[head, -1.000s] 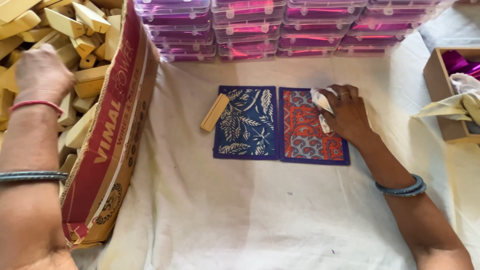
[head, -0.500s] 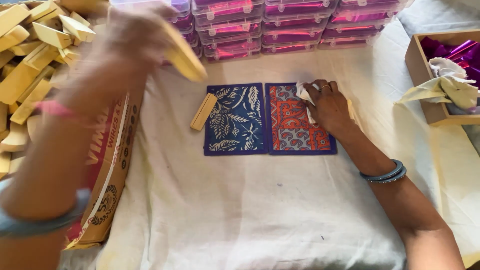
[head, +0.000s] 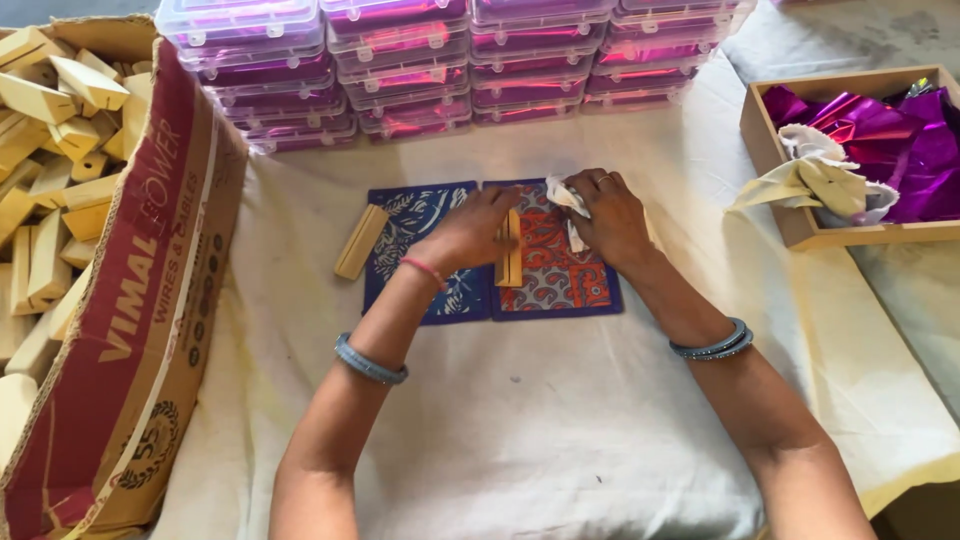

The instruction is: The recorder is cleaning wooden blocks and wrapping them in foil.

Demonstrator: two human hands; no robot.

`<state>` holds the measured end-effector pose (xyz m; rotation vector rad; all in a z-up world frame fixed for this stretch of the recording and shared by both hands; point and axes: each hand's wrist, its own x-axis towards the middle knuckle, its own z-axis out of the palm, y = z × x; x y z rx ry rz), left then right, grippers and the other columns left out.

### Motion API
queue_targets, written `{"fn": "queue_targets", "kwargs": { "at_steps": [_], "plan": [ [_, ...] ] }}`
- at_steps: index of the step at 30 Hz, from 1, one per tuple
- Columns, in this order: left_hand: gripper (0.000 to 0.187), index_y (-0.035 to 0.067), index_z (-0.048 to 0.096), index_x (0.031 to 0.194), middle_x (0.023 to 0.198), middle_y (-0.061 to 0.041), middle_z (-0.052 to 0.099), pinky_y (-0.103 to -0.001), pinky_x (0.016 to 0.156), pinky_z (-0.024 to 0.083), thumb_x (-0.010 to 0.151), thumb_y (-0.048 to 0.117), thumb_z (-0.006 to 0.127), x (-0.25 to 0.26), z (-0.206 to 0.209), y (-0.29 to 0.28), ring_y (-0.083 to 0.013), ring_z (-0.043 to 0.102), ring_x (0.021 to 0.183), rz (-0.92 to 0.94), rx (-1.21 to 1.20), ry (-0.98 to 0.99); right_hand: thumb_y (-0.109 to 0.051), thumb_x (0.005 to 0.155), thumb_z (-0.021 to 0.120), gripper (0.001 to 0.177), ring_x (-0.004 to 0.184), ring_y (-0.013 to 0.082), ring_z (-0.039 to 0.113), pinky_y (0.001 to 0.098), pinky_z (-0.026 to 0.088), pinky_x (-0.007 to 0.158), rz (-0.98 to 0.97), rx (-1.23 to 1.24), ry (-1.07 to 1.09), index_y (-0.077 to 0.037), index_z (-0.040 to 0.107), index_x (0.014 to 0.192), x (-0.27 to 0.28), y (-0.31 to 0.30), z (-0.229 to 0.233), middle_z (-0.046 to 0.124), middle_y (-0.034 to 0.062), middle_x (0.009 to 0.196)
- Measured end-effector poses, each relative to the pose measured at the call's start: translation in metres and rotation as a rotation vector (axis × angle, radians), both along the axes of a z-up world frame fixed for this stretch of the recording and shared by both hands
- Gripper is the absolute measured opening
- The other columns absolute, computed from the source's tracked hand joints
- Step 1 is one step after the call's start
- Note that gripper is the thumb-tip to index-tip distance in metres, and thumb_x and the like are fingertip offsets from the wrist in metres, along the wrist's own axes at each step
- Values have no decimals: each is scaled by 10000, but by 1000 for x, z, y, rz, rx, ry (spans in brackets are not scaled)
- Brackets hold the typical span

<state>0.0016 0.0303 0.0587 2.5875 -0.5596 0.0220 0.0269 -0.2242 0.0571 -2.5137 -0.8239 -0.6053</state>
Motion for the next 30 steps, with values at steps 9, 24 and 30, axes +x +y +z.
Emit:
{"fn": "queue_targets", "kwargs": {
  "at_steps": [9,24,30],
  "plan": [
    [1534,40,28,1641,1523,-237,426,-464,1199,326,538,534,973,-38,-5,15,-434,416,1402,-101,-81,43,-102,845,766,436,1170,309,640,390,553,983,62,330,-76,-91,650,1265,-26,32,14,635,101,1273],
    [1525,-4,80,1625,1360,-209,585,-439,1109,404,460,377,988,-38,-20,17,-409,524,1272,-19,-227,-104,-80,726,825,359,1062,277,711,391,554,914,602,-157,540,-83,770,1080,-54,41,58,721,60,1154],
    [1500,-6,93,1601,1384,-208,563,-442,1133,364,500,480,988,-40,-21,17,-403,504,1286,-32,-243,-105,-29,760,771,409,1146,324,660,410,543,953,306,47,269,-73,718,1163,-25,50,10,683,85,1256]
  ]
}}
